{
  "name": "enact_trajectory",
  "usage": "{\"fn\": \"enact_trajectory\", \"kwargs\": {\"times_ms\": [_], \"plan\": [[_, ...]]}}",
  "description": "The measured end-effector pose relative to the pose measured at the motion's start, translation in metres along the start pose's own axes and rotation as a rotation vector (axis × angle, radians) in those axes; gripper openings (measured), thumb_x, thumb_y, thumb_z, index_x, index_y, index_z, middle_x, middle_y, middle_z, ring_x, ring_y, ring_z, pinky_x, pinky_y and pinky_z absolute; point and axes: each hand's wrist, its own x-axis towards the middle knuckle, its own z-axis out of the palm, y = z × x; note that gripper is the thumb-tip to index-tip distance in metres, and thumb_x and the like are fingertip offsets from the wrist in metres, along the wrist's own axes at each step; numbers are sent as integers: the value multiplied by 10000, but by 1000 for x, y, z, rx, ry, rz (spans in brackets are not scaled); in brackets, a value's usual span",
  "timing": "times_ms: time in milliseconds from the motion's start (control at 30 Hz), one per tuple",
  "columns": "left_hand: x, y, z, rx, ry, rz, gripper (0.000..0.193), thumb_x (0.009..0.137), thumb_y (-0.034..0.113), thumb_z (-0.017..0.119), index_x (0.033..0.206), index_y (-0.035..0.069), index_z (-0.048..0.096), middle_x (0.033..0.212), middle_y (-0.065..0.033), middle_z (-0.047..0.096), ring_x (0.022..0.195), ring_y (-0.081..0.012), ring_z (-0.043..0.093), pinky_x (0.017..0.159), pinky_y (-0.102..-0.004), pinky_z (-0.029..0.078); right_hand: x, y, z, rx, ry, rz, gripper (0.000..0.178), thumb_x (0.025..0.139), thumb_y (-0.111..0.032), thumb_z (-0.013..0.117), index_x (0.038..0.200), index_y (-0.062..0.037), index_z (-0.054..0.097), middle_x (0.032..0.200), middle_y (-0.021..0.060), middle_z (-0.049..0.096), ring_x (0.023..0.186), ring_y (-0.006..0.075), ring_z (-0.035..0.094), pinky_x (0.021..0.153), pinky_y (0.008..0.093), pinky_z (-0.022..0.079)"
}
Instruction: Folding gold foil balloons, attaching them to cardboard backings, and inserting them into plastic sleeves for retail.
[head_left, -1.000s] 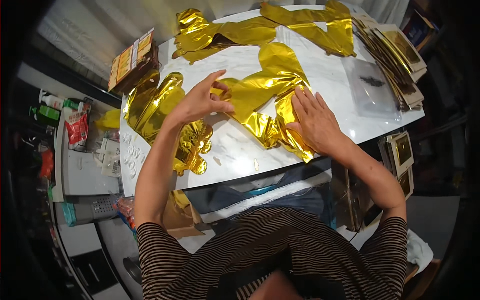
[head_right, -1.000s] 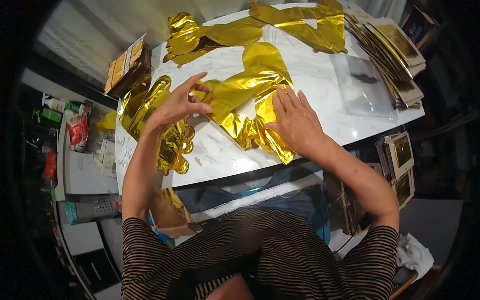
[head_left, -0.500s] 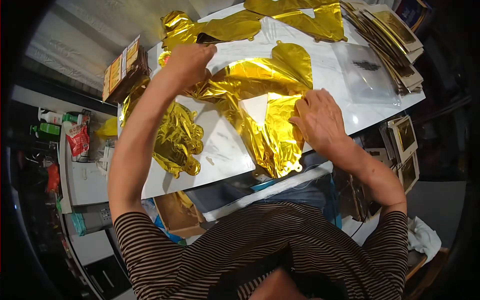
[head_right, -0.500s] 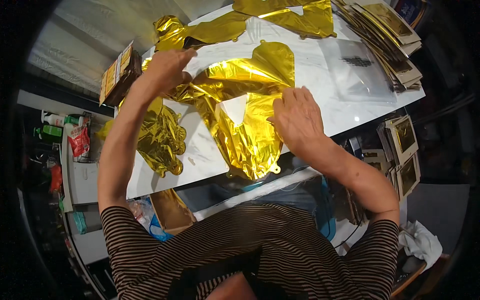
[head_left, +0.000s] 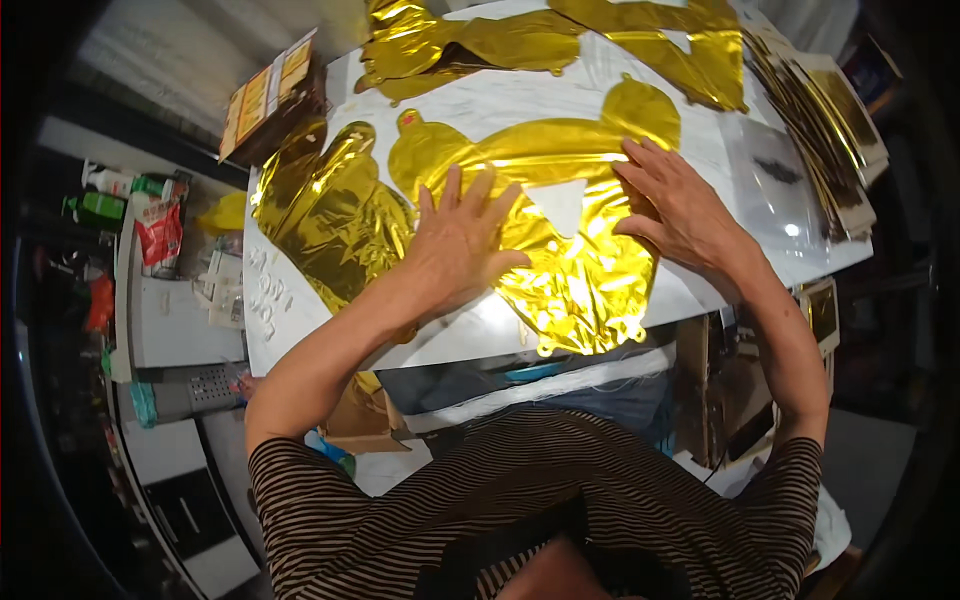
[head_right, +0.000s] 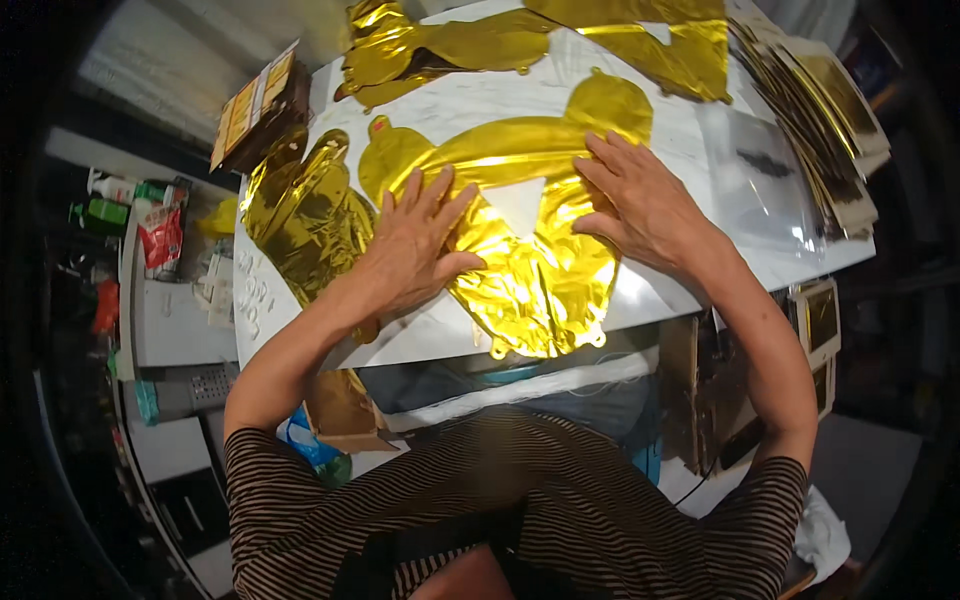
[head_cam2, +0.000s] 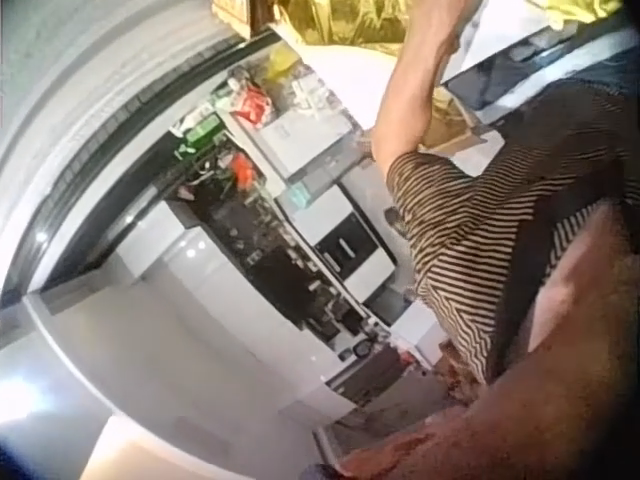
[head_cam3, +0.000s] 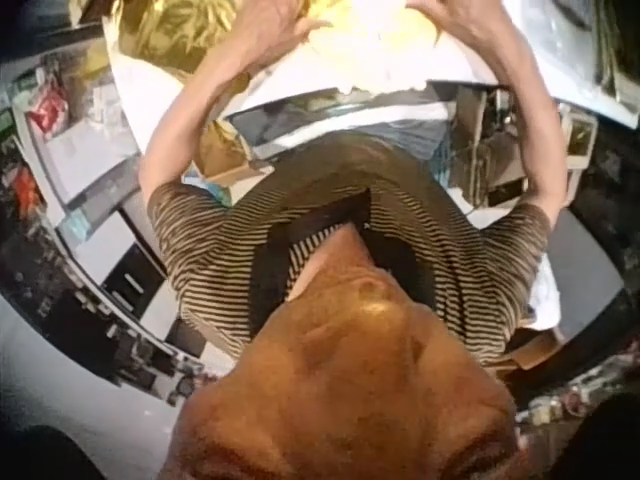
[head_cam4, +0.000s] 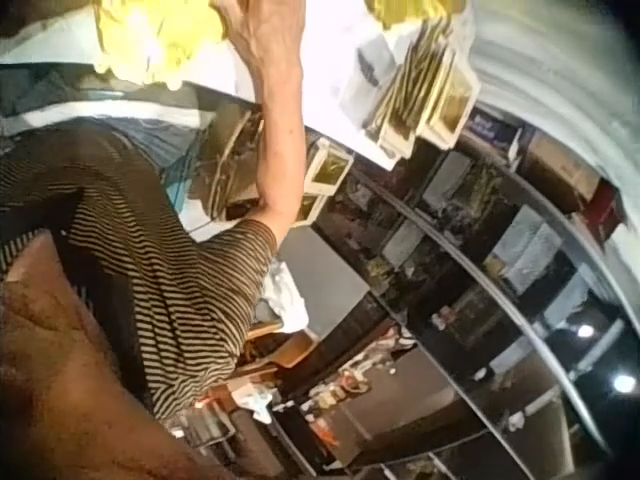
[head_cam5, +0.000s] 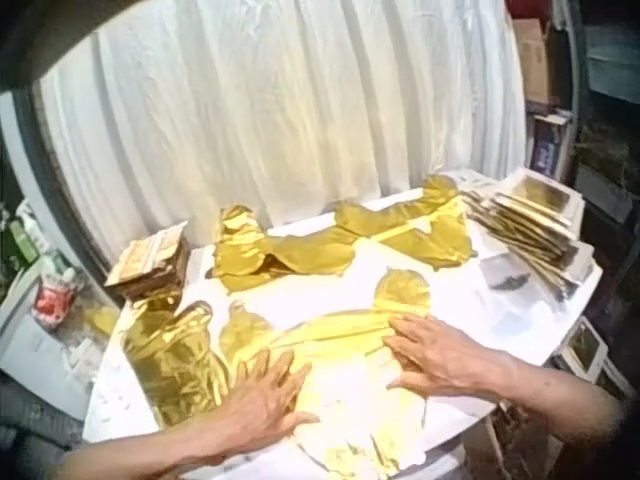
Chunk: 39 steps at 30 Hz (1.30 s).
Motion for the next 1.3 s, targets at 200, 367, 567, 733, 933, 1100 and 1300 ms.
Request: {"fn": "enact_trajectory", "kwargs": {"times_ms": [200, 367, 567, 733, 933, 1100, 1300], "plan": [[8, 0, -16, -45, -58, -28, 790, 953, 543, 676, 1535, 50, 469, 1631, -285, 339, 1477, -562, 317, 1163, -739, 257, 71, -3, -17, -22, 306, -40, 239, 901, -225, 741, 940, -4, 658, 923, 190, 681, 943, 419, 660, 803, 528, 529], [83, -59, -37, -134, 242, 35, 512, 914, 187, 745, 1360, -21, 603, 1472, -250, 559, 1400, -421, 495, 1161, -475, 422, 174, 30, 6, -117, 394, -187, 252, 892, -234, 757, 931, -8, 652, 954, 180, 674, 975, 406, 661, 805, 505, 554], [176, -135, -35, 71, 488, 219, 441, 872, 151, 759, 1280, 10, 667, 1379, -210, 633, 1312, -397, 569, 1114, -454, 478, 228, 55, 29, -403, 235, -296, 132, 876, -116, 638, 899, 1, 694, 953, 175, 689, 957, 370, 688, 795, 459, 587], [211, -164, -16, -52, 336, 192, 322, 827, 264, 824, 970, -3, 717, 974, -215, 703, 983, -418, 669, 847, -509, 538, 232, 82, 24, -248, 264, -298, 97, 884, -96, 637, 889, -6, 673, 843, 179, 653, 818, 366, 672, 716, 471, 543], [222, -156, -27, -75, 264, 189, 408, 870, 315, 785, 1156, 28, 737, 1074, -204, 728, 1004, -406, 684, 870, -479, 548, 250, 107, -2, 244, 142, 38, 153, 879, -133, 776, 851, -1, 704, 715, 82, 683, 655, 163, 621, 639, 346, 496], [256, -142, -24, -165, 486, 261, 396, 872, 359, 775, 1129, 58, 772, 1018, -204, 737, 963, -410, 695, 845, -491, 549, 264, 125, -2, 487, -12, 91, 178, 858, -85, 822, 897, -15, 664, 766, -1, 644, 713, 91, 589, 633, 289, 459], [295, -133, -1, -404, 455, 141, 313, 886, 320, 774, 1063, 63, 805, 903, -151, 777, 816, -321, 737, 772, -429, 573, 261, 115, -4, 504, -26, 97, 288, 854, -74, 833, 1054, -9, 637, 843, 6, 635, 767, 108, 569, 682, 300, 448]]}}
